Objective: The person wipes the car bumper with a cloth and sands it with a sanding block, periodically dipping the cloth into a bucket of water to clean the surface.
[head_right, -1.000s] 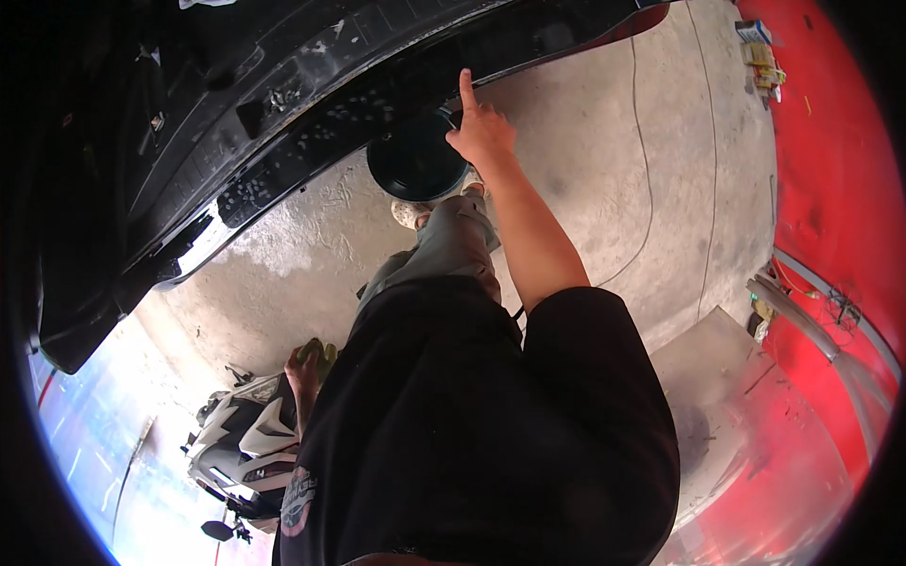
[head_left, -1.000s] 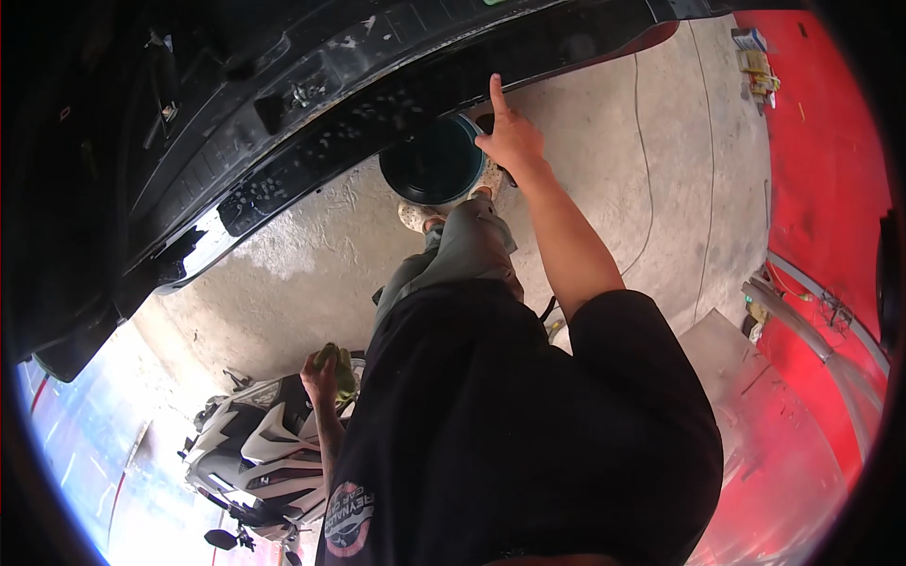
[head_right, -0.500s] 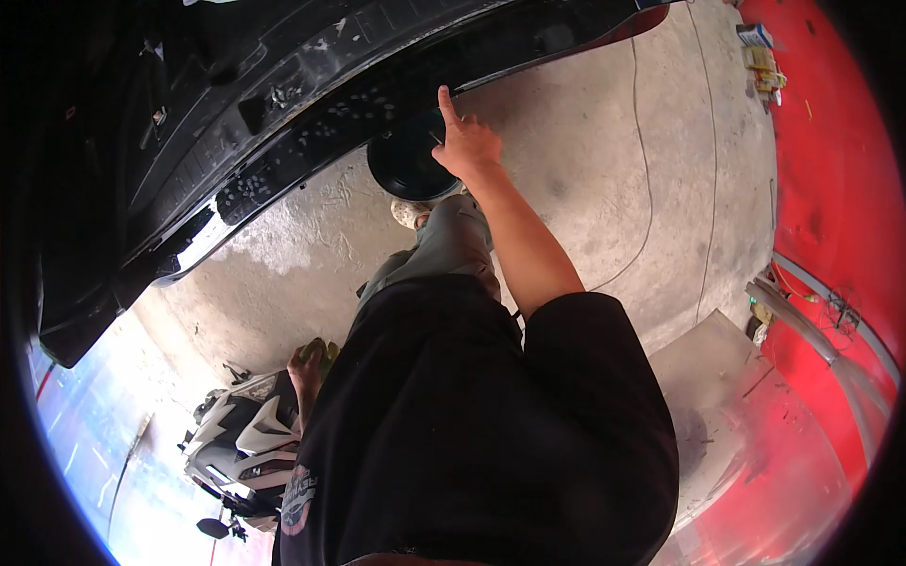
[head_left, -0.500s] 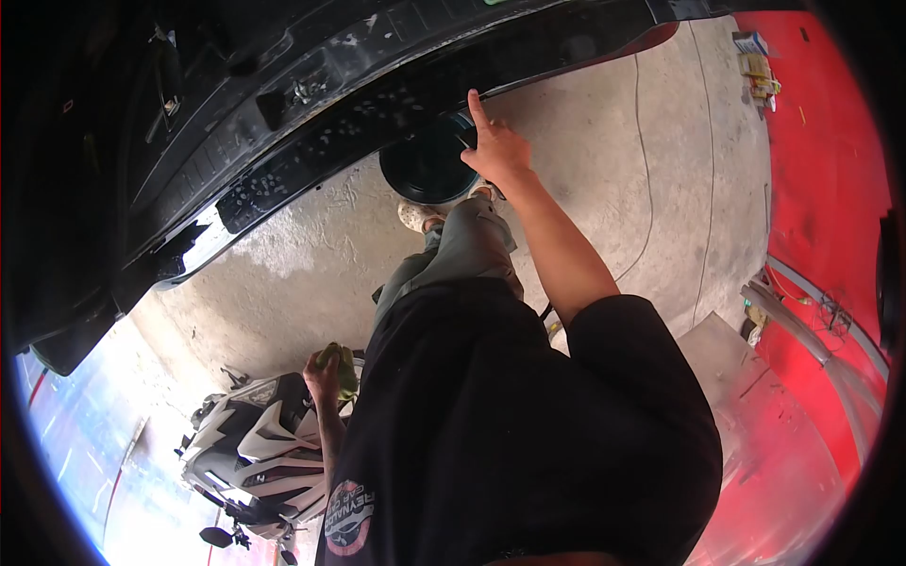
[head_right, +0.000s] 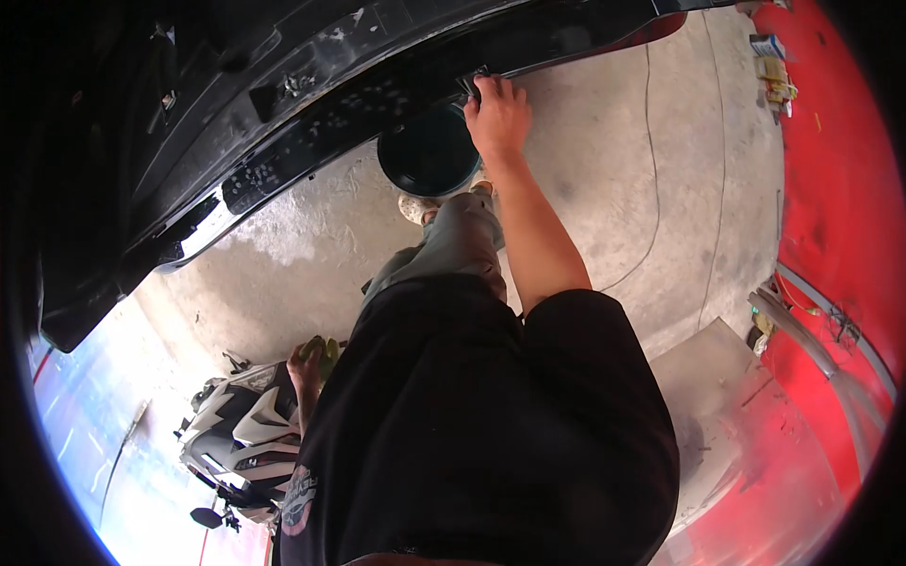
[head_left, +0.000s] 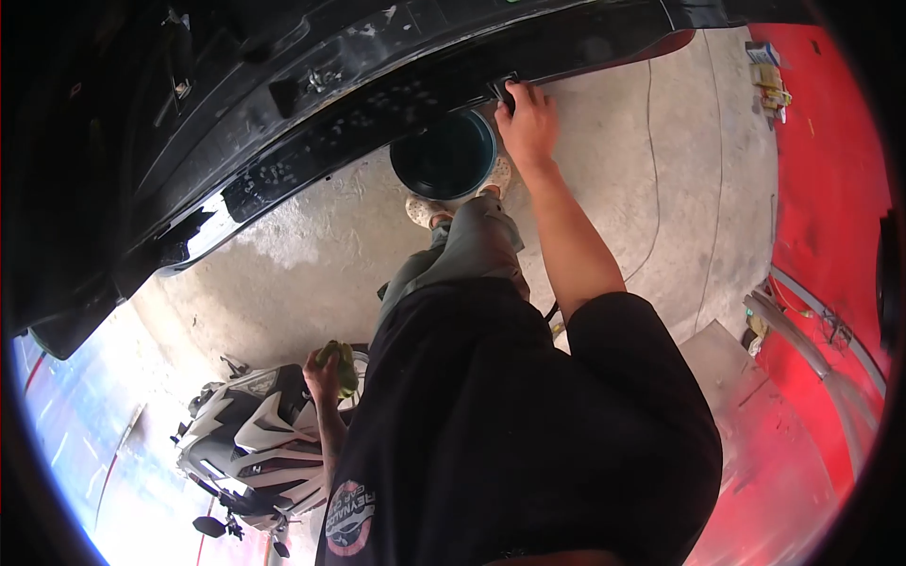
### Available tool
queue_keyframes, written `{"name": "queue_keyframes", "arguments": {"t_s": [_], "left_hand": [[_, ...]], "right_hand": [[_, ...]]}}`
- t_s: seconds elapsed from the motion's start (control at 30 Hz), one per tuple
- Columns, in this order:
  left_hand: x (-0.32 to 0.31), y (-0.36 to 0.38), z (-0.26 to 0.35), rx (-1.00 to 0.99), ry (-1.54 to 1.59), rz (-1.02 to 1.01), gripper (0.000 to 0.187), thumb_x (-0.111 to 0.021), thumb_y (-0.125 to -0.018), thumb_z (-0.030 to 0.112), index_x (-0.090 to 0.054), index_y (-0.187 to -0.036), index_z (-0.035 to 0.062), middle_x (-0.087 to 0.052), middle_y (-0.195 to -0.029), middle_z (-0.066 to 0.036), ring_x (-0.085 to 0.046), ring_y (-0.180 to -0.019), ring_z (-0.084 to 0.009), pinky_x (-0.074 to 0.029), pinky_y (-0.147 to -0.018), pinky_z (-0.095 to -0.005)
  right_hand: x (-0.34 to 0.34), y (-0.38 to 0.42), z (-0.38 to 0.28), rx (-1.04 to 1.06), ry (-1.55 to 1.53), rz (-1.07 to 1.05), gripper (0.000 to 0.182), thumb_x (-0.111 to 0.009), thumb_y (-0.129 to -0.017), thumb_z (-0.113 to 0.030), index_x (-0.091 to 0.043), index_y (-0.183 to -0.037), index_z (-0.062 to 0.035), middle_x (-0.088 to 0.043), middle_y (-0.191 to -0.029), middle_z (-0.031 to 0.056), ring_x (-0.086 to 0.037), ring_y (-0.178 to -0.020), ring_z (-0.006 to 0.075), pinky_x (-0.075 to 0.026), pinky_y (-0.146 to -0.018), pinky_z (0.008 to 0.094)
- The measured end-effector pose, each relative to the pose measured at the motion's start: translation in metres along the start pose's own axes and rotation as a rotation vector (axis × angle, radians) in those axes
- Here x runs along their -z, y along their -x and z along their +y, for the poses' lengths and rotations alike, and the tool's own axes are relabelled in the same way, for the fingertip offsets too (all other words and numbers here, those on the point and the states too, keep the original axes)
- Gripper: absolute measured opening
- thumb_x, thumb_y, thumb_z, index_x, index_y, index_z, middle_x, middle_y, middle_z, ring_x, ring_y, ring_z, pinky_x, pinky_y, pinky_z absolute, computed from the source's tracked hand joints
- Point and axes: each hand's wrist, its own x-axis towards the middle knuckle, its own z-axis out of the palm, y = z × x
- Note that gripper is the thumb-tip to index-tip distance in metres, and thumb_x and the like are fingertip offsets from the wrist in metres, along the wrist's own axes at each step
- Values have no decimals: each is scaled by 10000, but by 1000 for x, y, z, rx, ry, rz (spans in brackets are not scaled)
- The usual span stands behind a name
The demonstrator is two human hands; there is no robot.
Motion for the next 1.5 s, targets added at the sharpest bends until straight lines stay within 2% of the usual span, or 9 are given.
{"name": "queue_keyframes", "arguments": {"t_s": [0.13, 0.33, 0.43, 0.53, 0.77, 0.9, 1.1, 1.37, 1.5], "left_hand": [[5, 7, 13, 21, -21, -7, 349, -769, -816, 268, -757, -1065, 25, -761, -913, -158, -738, -836, -249, -566, -784, -375], [3, 5, 5, 30, 41, -28, 359, -773, -812, 273, -758, -1078, 32, -764, -926, -149, -738, -855, -241, -567, -791, -376], [2, -1, 6, 37, 7, -14, 363, -767, -812, 273, -757, -1082, 30, -765, -932, -151, -739, -857, -246, -567, -794, -379], [2, -1, 9, 23, -1, -16, 365, -758, -815, 276, -754, -1083, 28, -765, -937, -158, -741, -863, -254, -567, -796, -385], [1, -5, 7, 9, -13, -24, 375, -764, -808, 275, -751, -1084, 22, -767, -945, -163, -744, -871, -265, -567, -798, -385], [-2, -3, 3, 20, 40, -44, 372, -764, -808, 268, -749, -1082, 18, -767, -947, -164, -743, -874, -267, -565, -800, -382], [-4, -2, 1, 18, -9, -42, 353, -761, -817, 254, -749, -1078, 17, -768, -946, -158, -742, -872, -259, -563, -799, -375], [-9, -2, -5, 15, 51, -64, 344, -759, -822, 254, -752, -1077, 24, -770, -950, -154, -745, -877, -260, -564, -812, -387], [-11, -7, -4, 23, 37, -49, 354, -765, -817, 262, -753, -1080, 26, -771, -956, -151, -747, -889, -258, -565, -821, -385]], "right_hand": [[0, 18, -4, 17, -33, -29, 356, -768, -801, -193, -693, -1149, -187, -677, -1183, 31, -635, -991, 319, -540, -810, 471], [-3, -3, 7, 40, 37, 30, 360, -765, -790, -226, -695, -1142, -210, -682, -1180, 29, -635, -985, 329, -541, -780, 477], [0, 16, -1, 28, -12, -32, 354, -757, -791, -225, -697, -1139, -215, -687, -1180, 23, -634, -983, 331, -539, -772, 476], [4, 9, 5, 104, 56, -18, 349, -754, -795, -222, -697, -1138, -216, -689, -1178, 19, -633, -982, 331, -542, -775, 473], [-3, 11, -3, 14, 15, 11, 355, -763, -780, -225, -695, -1128, -223, -683, -1159, 13, -633, -982, 326, -553, -763, 463], [0, 8, 2, 59, 6, -18, 355, -769, -783, -228, -691, -1129, -217, -677, -1144, 26, -636, -996, 333, -562, -771, 468], [-2, 6, -10, -61, 18, -31, 365, -768, -790, -232, -690, -1145, -198, -669, -1161, 39, -633, -993, 336, -567, -796, 470], [6, -8, -12, -87, 0, -55, 341, -764, -813, -252, -685, -1139, -192, -663, -1159, 48, -633, -997, 344, -570, -803, 467], [0, 15, -15, -73, -18, -61, 348, -764, -813, -253, -682, -1146, -192, -660, -1169, 61, -633, -1002, 349, -569, -805, 471]]}}
